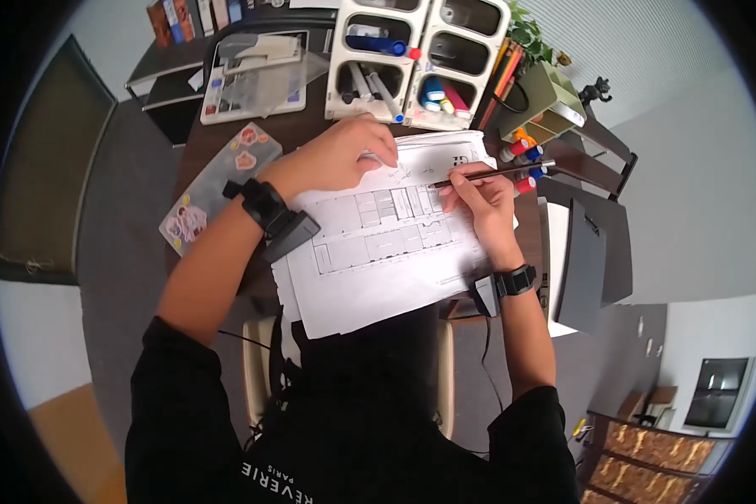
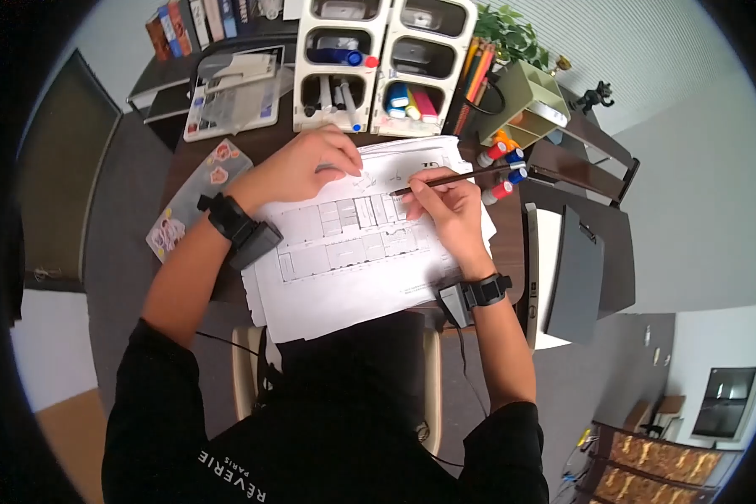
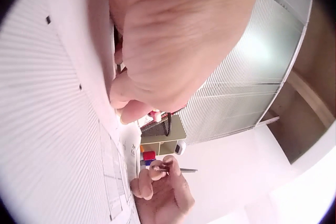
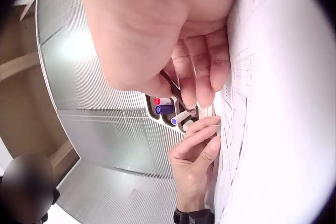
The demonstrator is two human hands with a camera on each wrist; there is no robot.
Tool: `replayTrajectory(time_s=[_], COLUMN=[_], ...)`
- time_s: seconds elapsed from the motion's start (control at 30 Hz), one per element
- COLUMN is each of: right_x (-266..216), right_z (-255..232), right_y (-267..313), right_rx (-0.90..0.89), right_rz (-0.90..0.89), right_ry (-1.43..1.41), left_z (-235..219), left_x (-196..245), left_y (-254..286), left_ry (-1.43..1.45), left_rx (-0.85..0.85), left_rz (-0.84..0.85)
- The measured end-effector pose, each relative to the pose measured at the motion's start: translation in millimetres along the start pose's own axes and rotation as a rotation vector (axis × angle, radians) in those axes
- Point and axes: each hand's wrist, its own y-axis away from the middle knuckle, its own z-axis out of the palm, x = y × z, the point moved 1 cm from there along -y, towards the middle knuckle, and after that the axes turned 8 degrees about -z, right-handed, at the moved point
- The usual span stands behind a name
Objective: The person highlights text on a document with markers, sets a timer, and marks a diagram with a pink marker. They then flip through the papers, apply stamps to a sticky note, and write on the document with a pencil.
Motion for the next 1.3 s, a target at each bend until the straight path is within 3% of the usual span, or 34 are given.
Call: replayTrajectory(time_s=[0.2, 0.4, 0.53, 0.7, 0.83, 0.97, 1.1, 1.2, 1.3], right_x=[-22.5, -31.0, -33.3, -34.4, -35.0, -47.6, -59.7, -40.9, -12.8], right_z=[12.4, 25.9, 7.6, -12.0, -12.4, -0.8, 40.2, 59.4, 46.9], right_y=[-4.8, -5.8, -9.1, -18.0, -24.1, -17.9, -16.9, -27.9, -37.9], right_rx=[0.002, -0.104, -0.055, 0.068, -0.003, -0.058, -0.125, -0.232, -0.197], right_rz=[-0.071, 0.039, -0.115, -0.124, -0.142, -0.131, -0.124, -0.028, -0.038], right_ry=[0.082, 0.146, 0.234, 0.186, 0.177, 0.096, -0.023, 0.103, 0.095], left_z=[-5.7, -7.6, -5.0, -2.7, -6.4, -4.8, -13.8, -9.4, -7.1], left_x=[-4.0, -3.9, -7.8, -6.3, -5.4, -11.2, -2.4, -14.1, -17.2], left_y=[-0.6, 1.7, 4.2, 2.6, 1.6, 4.9, 1.6, 2.1, 4.2], left_ry=[0.092, 0.088, 0.017, -0.004, 0.000, -0.019, -0.035, 0.017, 0.048], left_rx=[-0.073, -0.022, 0.030, 0.021, -0.005, -0.034, -0.068, -0.043, -0.050], left_rz=[-0.050, -0.087, -0.056, -0.056, -0.101, -0.092, -0.117, -0.064, -0.074])
